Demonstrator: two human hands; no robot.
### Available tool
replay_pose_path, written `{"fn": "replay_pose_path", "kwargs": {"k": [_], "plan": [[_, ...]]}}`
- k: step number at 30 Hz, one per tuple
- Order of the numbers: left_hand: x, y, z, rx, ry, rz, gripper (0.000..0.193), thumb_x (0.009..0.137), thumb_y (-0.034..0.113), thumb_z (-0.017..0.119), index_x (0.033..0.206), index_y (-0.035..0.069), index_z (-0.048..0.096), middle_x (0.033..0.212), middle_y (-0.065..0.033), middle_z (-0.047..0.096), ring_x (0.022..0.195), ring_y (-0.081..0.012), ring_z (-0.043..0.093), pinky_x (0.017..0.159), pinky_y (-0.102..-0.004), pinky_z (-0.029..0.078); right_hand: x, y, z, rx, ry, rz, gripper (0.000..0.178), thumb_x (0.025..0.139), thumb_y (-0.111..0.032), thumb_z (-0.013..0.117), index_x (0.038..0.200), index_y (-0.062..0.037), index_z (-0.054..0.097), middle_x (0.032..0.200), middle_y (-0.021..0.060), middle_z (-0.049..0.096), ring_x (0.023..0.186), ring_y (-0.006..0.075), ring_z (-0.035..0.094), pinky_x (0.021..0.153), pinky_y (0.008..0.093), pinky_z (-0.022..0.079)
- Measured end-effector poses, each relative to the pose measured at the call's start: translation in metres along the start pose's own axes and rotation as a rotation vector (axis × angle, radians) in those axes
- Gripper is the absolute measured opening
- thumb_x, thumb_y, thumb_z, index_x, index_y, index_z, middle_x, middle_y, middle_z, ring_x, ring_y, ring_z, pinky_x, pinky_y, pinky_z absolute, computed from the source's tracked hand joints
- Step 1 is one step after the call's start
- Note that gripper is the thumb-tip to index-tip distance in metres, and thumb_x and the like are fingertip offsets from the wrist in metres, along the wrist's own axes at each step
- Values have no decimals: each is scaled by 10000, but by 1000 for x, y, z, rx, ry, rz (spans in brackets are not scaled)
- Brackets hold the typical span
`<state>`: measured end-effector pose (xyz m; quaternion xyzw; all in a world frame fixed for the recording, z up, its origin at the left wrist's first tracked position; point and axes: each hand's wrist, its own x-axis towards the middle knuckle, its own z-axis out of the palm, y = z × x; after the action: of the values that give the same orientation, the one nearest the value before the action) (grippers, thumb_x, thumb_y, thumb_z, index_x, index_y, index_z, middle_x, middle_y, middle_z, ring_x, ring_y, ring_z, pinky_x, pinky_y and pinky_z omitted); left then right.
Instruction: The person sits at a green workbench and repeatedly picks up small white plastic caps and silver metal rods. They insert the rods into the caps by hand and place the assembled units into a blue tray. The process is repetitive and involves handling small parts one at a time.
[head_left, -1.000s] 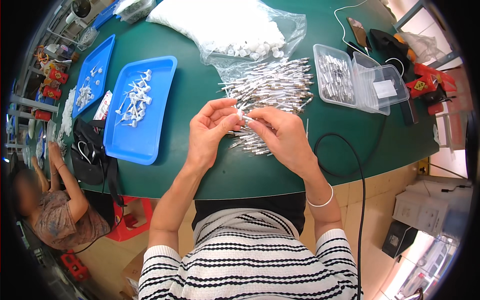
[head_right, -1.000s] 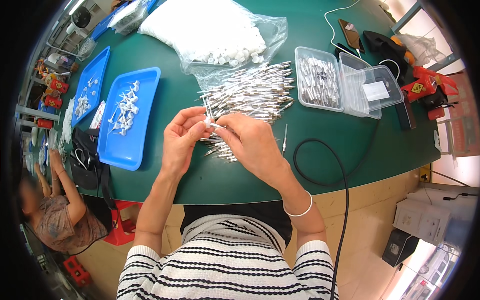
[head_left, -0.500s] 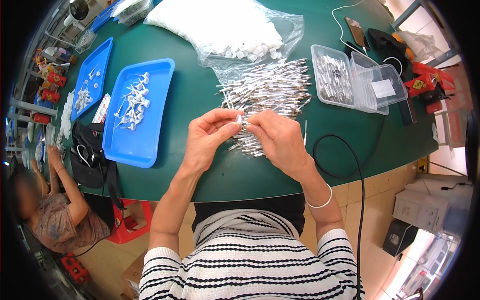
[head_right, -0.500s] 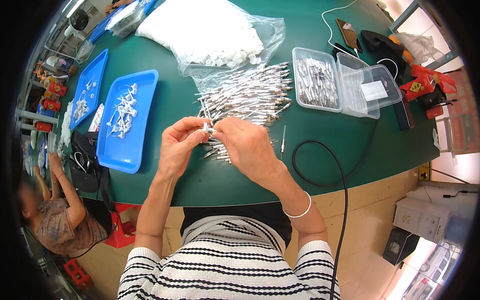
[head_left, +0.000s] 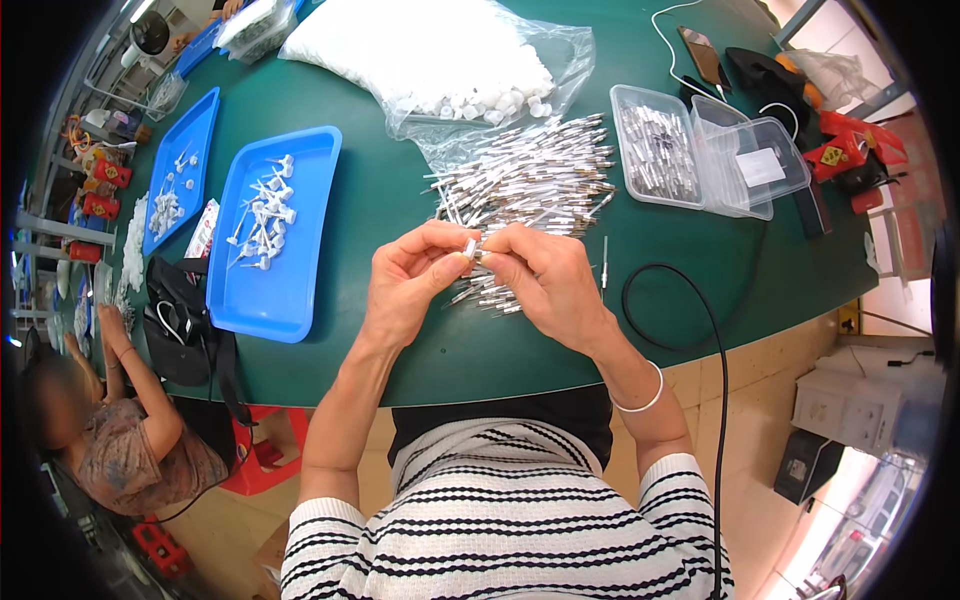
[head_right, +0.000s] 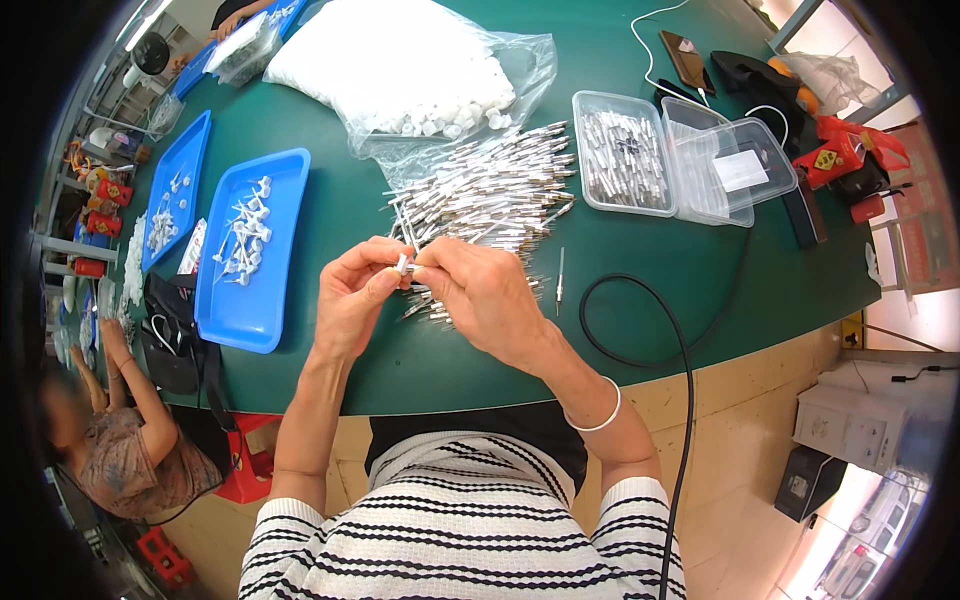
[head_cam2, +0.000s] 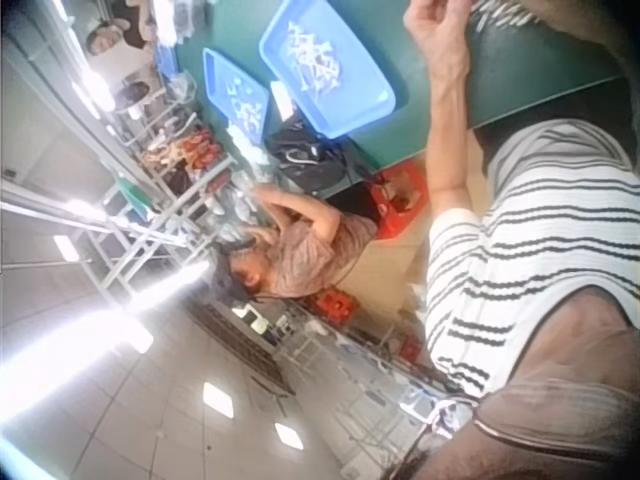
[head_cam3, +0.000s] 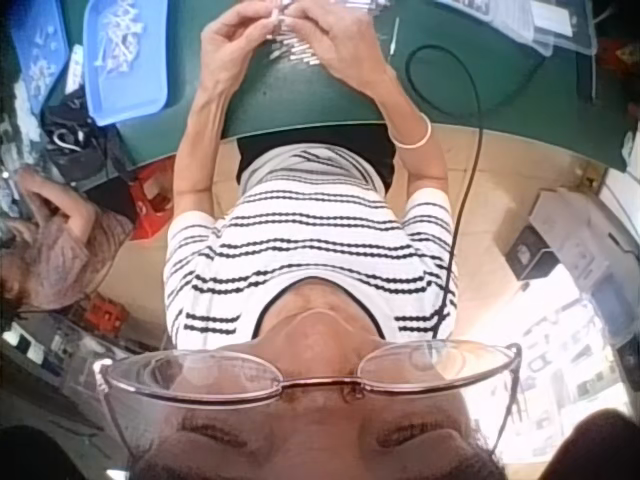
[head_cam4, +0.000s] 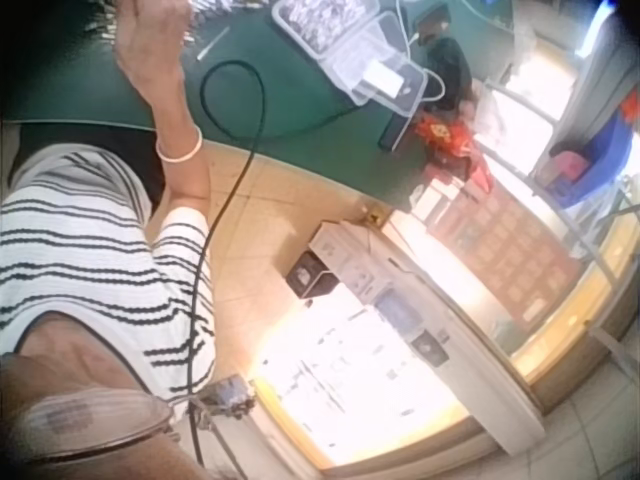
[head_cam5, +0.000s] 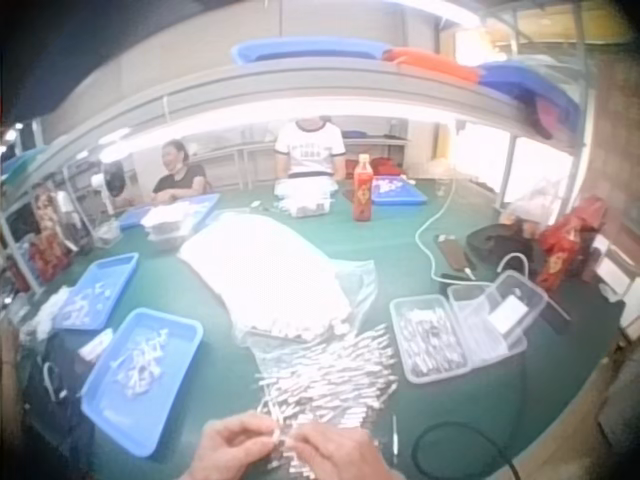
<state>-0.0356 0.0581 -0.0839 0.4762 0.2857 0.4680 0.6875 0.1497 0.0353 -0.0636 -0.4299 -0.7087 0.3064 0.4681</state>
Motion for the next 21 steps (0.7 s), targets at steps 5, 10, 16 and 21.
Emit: {"fn": "replay_pose_path", "kwargs": {"k": [5,10,16,21], "plan": [[-2,-4,0,-12,8,44,200,844,-7,657,1040,-40,633,1046,-88,595,926,-127,586,844,-254,483,-2,0,5,-69,34,-8,58,847,-41,637,888,-12,608,730,104,609,596,233,572,546,318,447],[-1,-2,2,60,3,112,230,842,-43,649,1070,-45,619,1068,-96,593,942,-128,588,856,-255,486,-1,3,8,-35,70,-24,71,841,-51,643,886,-8,609,768,116,622,633,264,618,553,342,459],[-4,8,8,163,44,241,244,813,-55,670,1054,-48,631,1018,-94,601,897,-128,588,800,-252,488,0,2,9,347,-5,176,101,878,-19,606,971,12,632,784,68,646,664,118,627,611,251,516],[-5,15,5,297,-13,337,237,782,-68,686,1015,-39,652,978,-114,594,898,-167,574,791,-289,474,-3,4,9,482,-82,197,90,911,-4,567,972,25,627,797,65,649,691,106,630,641,227,528]]}}
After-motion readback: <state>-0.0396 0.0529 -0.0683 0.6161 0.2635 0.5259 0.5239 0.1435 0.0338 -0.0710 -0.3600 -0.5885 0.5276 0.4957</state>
